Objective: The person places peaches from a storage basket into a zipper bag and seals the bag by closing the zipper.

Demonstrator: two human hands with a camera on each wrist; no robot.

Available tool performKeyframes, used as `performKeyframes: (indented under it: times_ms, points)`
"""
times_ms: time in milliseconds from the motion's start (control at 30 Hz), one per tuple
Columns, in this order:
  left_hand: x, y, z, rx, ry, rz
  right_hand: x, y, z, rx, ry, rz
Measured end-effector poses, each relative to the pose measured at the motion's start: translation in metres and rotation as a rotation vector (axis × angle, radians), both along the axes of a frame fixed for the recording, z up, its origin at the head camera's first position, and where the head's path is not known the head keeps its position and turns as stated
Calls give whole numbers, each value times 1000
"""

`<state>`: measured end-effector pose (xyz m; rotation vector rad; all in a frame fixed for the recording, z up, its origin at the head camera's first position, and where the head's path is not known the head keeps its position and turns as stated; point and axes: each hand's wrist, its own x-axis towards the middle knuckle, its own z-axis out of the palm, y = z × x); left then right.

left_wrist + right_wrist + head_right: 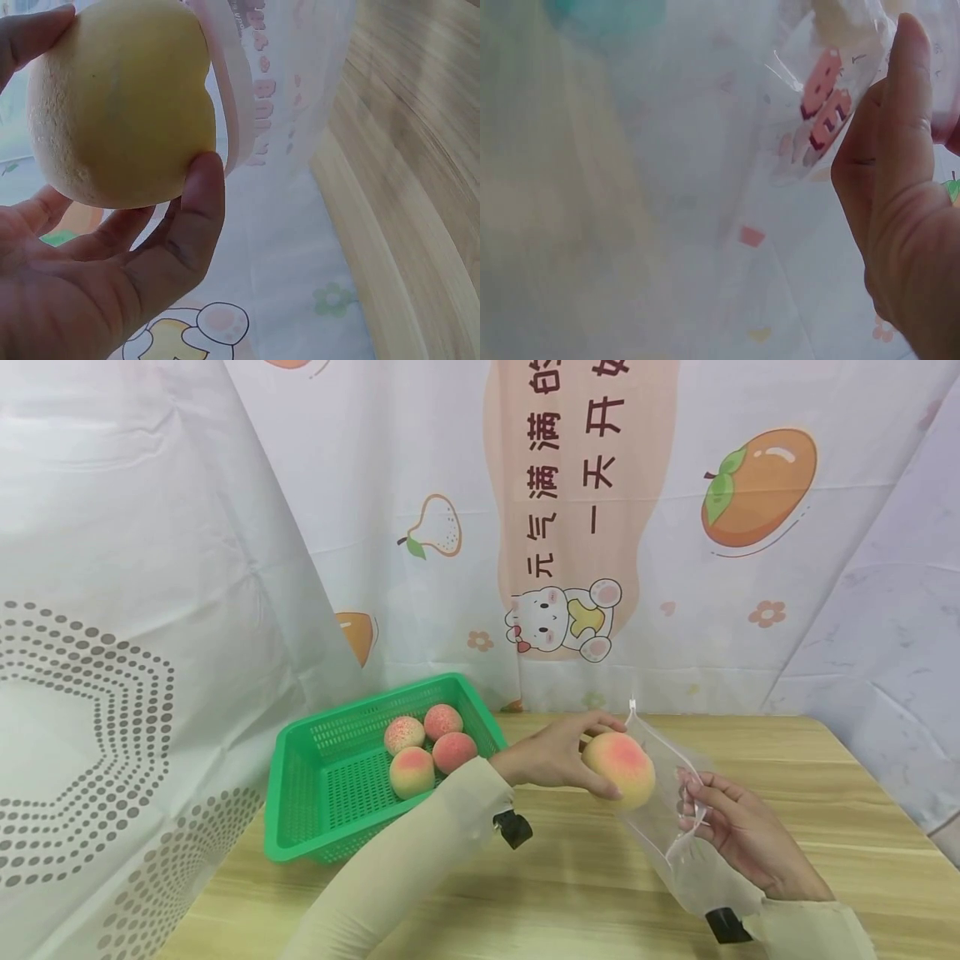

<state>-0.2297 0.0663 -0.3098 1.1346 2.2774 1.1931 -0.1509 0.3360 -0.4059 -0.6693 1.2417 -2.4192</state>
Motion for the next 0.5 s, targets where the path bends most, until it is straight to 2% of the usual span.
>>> performKeyframes:
  times_ms: [167,367,500]
  points:
    - [1,0,0,-18,22,20,0,-1,2,1,-8,11]
    - [2,2,-2,-44,75,66,-1,-3,3,-46,1,30]
    - [3,2,-4,-52,103,95,-2,-4,1,-60,5,8]
